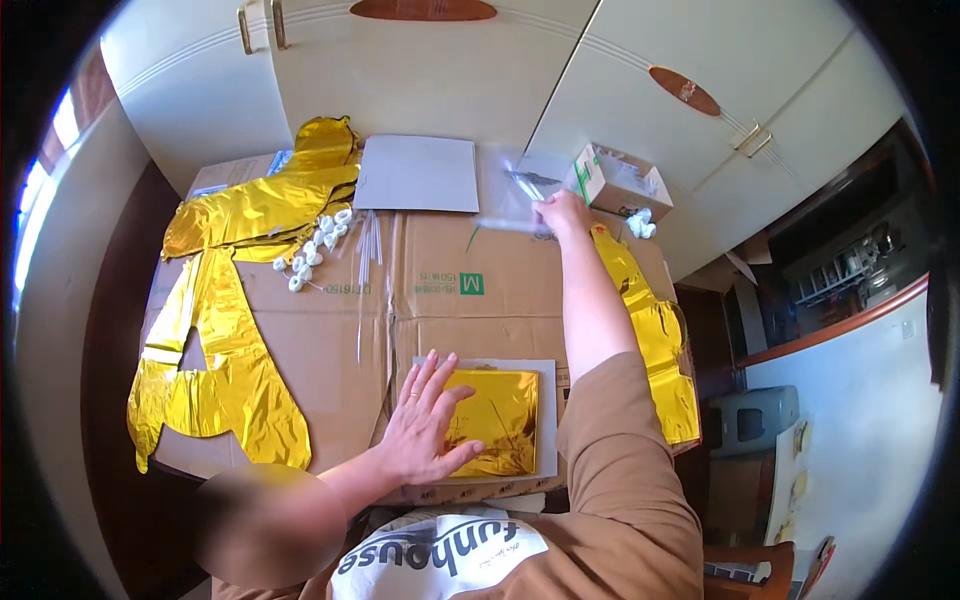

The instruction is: Carefully folding and organizing gold foil balloons on a flat cardboard workspace.

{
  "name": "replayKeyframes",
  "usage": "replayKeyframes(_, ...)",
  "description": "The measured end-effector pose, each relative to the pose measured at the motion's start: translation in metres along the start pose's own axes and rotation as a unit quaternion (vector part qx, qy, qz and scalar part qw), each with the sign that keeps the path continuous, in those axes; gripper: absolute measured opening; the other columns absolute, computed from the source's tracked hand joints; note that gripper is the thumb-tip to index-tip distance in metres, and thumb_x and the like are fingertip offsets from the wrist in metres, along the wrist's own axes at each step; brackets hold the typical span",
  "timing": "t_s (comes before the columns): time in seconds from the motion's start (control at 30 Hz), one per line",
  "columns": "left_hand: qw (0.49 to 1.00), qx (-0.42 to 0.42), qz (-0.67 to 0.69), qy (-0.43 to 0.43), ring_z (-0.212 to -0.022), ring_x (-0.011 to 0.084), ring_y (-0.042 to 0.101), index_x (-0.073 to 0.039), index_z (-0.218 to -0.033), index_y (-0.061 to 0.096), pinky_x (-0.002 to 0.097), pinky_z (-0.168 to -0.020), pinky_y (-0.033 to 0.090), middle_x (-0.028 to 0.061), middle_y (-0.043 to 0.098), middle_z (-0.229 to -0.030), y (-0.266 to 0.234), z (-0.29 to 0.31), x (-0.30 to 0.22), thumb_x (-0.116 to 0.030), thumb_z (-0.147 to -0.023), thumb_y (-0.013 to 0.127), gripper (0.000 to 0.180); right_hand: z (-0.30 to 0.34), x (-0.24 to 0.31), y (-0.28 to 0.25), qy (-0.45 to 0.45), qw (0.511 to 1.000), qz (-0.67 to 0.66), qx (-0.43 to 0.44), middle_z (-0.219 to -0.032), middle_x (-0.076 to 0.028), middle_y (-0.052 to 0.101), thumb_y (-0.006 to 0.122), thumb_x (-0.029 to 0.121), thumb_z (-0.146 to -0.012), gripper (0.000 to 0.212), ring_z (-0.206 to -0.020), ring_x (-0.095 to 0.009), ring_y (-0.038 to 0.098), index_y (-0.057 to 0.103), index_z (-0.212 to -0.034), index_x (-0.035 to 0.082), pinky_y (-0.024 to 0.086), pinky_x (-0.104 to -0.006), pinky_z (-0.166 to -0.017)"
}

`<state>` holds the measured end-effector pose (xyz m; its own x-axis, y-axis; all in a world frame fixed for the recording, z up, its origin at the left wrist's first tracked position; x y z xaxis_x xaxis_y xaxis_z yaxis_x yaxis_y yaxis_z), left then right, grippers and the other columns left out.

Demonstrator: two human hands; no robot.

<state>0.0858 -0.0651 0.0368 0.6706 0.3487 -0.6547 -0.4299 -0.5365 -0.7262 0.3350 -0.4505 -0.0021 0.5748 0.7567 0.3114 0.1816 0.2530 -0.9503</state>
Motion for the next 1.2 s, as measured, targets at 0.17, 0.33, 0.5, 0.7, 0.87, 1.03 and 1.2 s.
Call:
replayKeyframes(0.17,0.994,-0.075,0.059,0.044,-0.141,0.0445,0.034,-0.006,-0.125,0.058,0.0570,-0.116,0.027,0.0245,0.040,-0.149,-0.033,-0.009,-0.005,-0.034,-0.085,0.073,0.051,-0.001,-0.015,-0.027,-0.041,0.986,-0.149,-0.064,-0.076,-0.011,0.073,0.078,0.038,-0.077,0.029,-0.078,-0.026,0.072,0.078,-0.083,0.010,0.056,-0.0399,-0.074)
replayKeyframes(0.33,0.966,-0.219,-0.095,0.103,-0.118,0.0322,0.056,-0.010,-0.112,0.063,0.0467,-0.095,0.045,0.0130,0.058,-0.127,-0.120,-0.067,-0.026,-0.020,-0.079,0.078,0.038,0.098,0.061,-0.118,-0.242,0.954,-0.136,-0.111,-0.079,-0.015,0.072,0.076,0.031,-0.080,0.025,-0.079,-0.033,0.070,0.075,-0.081,0.006,0.055,-0.0431,-0.075)
replayKeyframes(0.5,0.912,-0.252,-0.303,0.109,-0.105,0.0289,0.061,-0.009,-0.111,0.055,0.0438,-0.088,0.048,0.0102,0.060,-0.106,-0.128,-0.148,-0.061,-0.019,-0.073,0.080,0.047,0.197,0.111,-0.142,-0.316,0.942,-0.112,-0.013,-0.082,-0.016,0.073,0.073,0.024,-0.082,0.022,-0.080,-0.034,0.070,0.072,-0.083,0.002,0.055,-0.0416,-0.075)
replayKeyframes(0.7,0.921,-0.106,-0.360,0.105,-0.092,0.0285,0.067,-0.010,-0.116,0.048,0.0415,-0.073,0.053,0.0081,0.059,-0.097,-0.061,-0.157,-0.003,-0.005,-0.084,0.061,0.035,0.241,0.078,-0.128,-0.280,0.934,-0.210,-0.066,-0.089,-0.018,0.072,0.071,0.027,-0.090,0.027,-0.083,-0.036,0.069,0.070,-0.097,0.001,0.054,-0.0430,-0.076)
replayKeyframes(0.87,0.933,-0.051,-0.348,0.069,-0.083,0.0331,0.068,-0.009,-0.113,0.050,0.0448,-0.066,0.054,0.0110,0.061,-0.094,-0.042,-0.134,0.044,-0.004,-0.084,0.060,0.031,0.361,0.032,-0.085,-0.271,0.935,-0.155,-0.168,-0.114,-0.022,0.064,0.067,0.026,-0.094,0.046,-0.102,-0.041,0.062,0.053,-0.128,-0.001,0.048,-0.0495,-0.089)
replayKeyframes(1.03,0.927,-0.050,-0.358,0.097,-0.081,0.0326,0.069,-0.009,-0.100,0.058,0.0441,-0.067,0.055,0.0103,0.063,-0.091,-0.042,-0.128,0.042,-0.009,-0.084,0.062,0.016,0.396,0.004,-0.035,-0.251,0.956,-0.089,-0.125,-0.128,-0.026,0.058,0.069,0.028,-0.091,0.070,-0.121,-0.043,0.055,0.036,-0.145,-0.004,0.037,-0.0585,-0.107)
replayKeyframes(1.2,0.927,-0.077,-0.340,0.141,-0.076,0.0319,0.067,-0.009,-0.090,0.059,0.0445,-0.068,0.054,0.0092,0.061,-0.086,-0.043,-0.114,0.049,-0.018,-0.084,0.068,0.014,0.423,-0.006,-0.029,-0.267,0.956,-0.101,-0.075,-0.143,-0.026,0.051,0.069,0.029,-0.092,0.076,-0.136,-0.042,0.046,0.031,-0.149,-0.003,0.031,-0.0581,-0.114)
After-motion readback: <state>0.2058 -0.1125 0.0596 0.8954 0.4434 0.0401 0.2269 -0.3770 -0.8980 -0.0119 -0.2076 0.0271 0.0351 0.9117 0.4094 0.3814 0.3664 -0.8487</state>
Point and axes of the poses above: each hand's wrist, its own z-axis away from the middle knuckle, its own y-axis out of the palm, x = y × z, the point moved 8 cm from there along -z, towards the middle knuckle
